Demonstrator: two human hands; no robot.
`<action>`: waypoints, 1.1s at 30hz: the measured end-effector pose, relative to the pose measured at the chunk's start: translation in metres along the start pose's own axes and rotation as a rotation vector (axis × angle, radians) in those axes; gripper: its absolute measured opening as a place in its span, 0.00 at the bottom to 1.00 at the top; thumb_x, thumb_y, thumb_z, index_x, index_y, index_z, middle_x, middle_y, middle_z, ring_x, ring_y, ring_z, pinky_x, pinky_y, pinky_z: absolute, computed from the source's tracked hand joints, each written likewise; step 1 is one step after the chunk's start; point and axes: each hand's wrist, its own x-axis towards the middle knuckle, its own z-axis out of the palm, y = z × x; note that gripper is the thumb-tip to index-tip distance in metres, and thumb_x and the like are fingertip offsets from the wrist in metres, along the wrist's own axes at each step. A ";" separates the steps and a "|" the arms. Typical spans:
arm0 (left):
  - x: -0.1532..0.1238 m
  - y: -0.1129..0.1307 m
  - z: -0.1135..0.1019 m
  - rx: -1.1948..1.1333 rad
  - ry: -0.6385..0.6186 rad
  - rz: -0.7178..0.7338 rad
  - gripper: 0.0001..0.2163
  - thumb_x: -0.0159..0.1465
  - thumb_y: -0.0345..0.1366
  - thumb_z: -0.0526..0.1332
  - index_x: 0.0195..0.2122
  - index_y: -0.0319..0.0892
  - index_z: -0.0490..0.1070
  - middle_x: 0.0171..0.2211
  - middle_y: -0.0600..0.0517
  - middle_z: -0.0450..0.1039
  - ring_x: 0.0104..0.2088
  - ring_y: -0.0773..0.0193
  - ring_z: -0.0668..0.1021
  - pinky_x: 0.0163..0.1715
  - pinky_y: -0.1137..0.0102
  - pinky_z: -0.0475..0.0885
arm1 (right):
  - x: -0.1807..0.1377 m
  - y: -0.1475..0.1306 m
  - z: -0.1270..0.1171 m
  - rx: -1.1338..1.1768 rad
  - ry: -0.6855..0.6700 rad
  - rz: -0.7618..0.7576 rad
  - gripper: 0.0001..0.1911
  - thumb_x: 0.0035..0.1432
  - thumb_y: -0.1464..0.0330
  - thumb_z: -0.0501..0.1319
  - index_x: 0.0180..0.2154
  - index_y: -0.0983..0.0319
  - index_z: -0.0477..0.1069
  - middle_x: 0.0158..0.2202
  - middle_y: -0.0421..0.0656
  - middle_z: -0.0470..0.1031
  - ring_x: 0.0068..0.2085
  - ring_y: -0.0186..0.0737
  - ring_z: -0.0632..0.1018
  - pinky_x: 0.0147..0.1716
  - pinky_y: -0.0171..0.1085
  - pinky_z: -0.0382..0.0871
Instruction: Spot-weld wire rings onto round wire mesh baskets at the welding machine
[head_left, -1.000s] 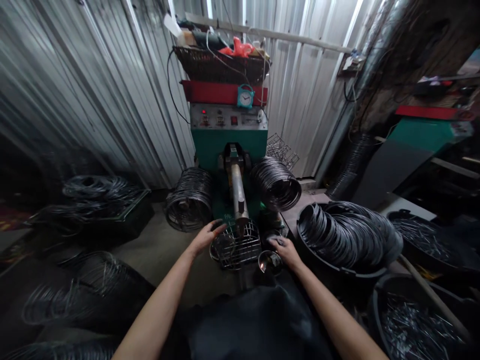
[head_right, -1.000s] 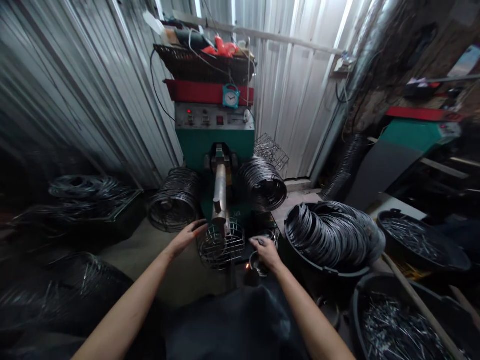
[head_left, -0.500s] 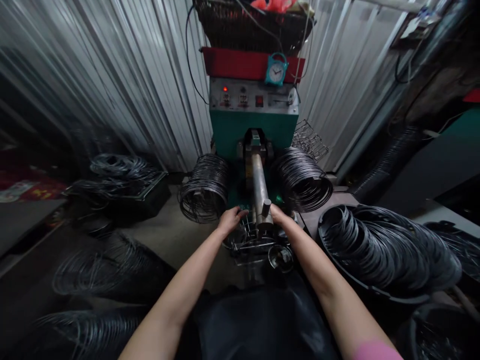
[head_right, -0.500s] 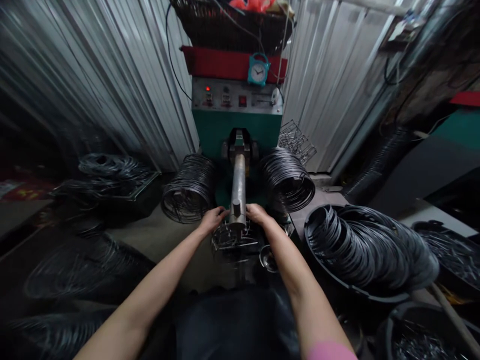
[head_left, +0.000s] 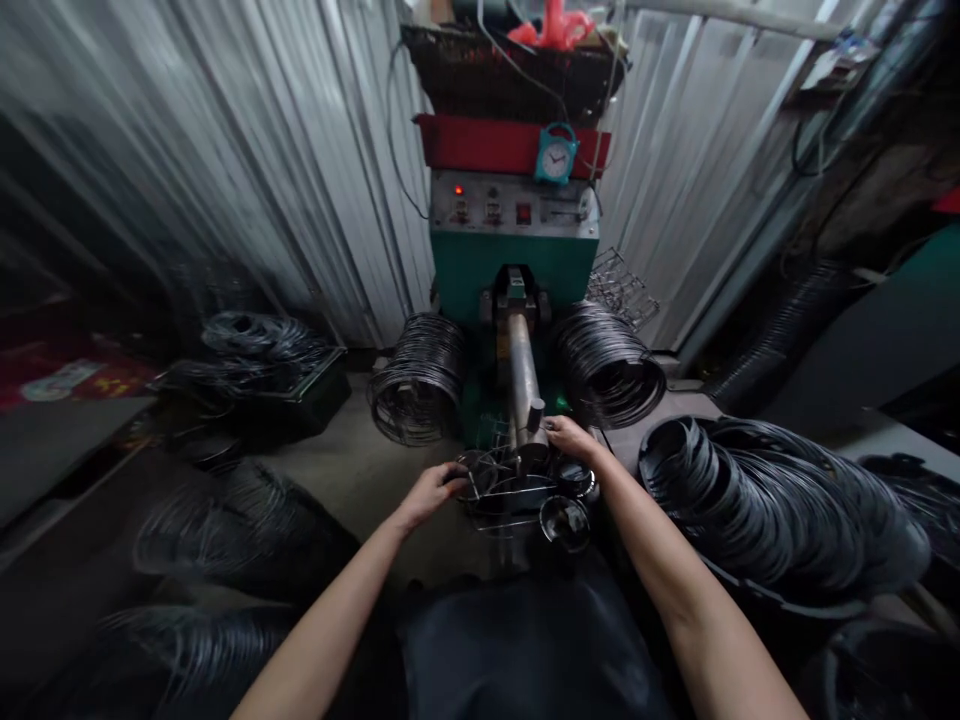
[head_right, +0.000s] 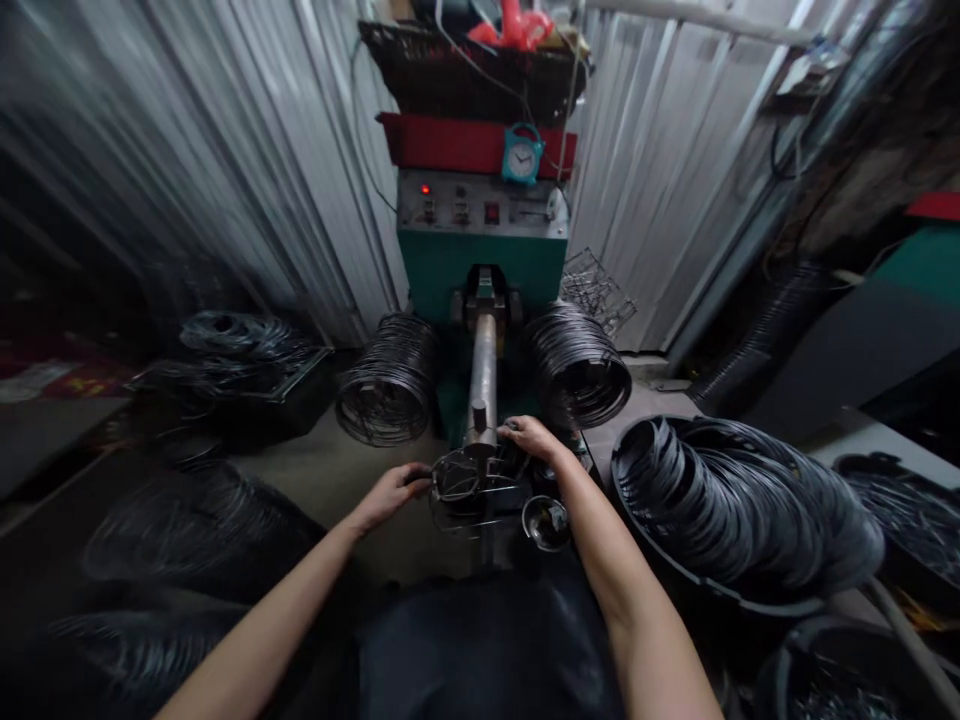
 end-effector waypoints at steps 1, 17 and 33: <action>-0.001 0.004 0.005 0.004 0.016 0.018 0.15 0.63 0.38 0.51 0.44 0.35 0.70 0.39 0.45 0.75 0.40 0.58 0.75 0.43 0.63 0.69 | -0.006 -0.004 0.002 -0.015 -0.004 0.019 0.14 0.49 0.60 0.60 0.24 0.65 0.72 0.24 0.41 0.73 0.29 0.38 0.71 0.30 0.34 0.66; -0.246 0.077 -0.104 0.494 0.103 0.050 0.06 0.60 0.30 0.60 0.38 0.42 0.74 0.35 0.51 0.76 0.38 0.63 0.76 0.42 0.74 0.67 | -0.096 -0.009 0.051 0.044 0.063 0.076 0.23 0.39 0.48 0.61 0.26 0.61 0.76 0.28 0.44 0.79 0.34 0.46 0.78 0.31 0.34 0.73; -0.338 -0.040 -0.079 0.949 0.501 -0.752 0.12 0.61 0.22 0.50 0.35 0.38 0.73 0.34 0.44 0.74 0.39 0.57 0.75 0.37 0.69 0.68 | -0.179 -0.067 0.089 0.035 0.000 0.033 0.21 0.40 0.49 0.62 0.25 0.61 0.77 0.28 0.44 0.79 0.33 0.45 0.80 0.33 0.30 0.73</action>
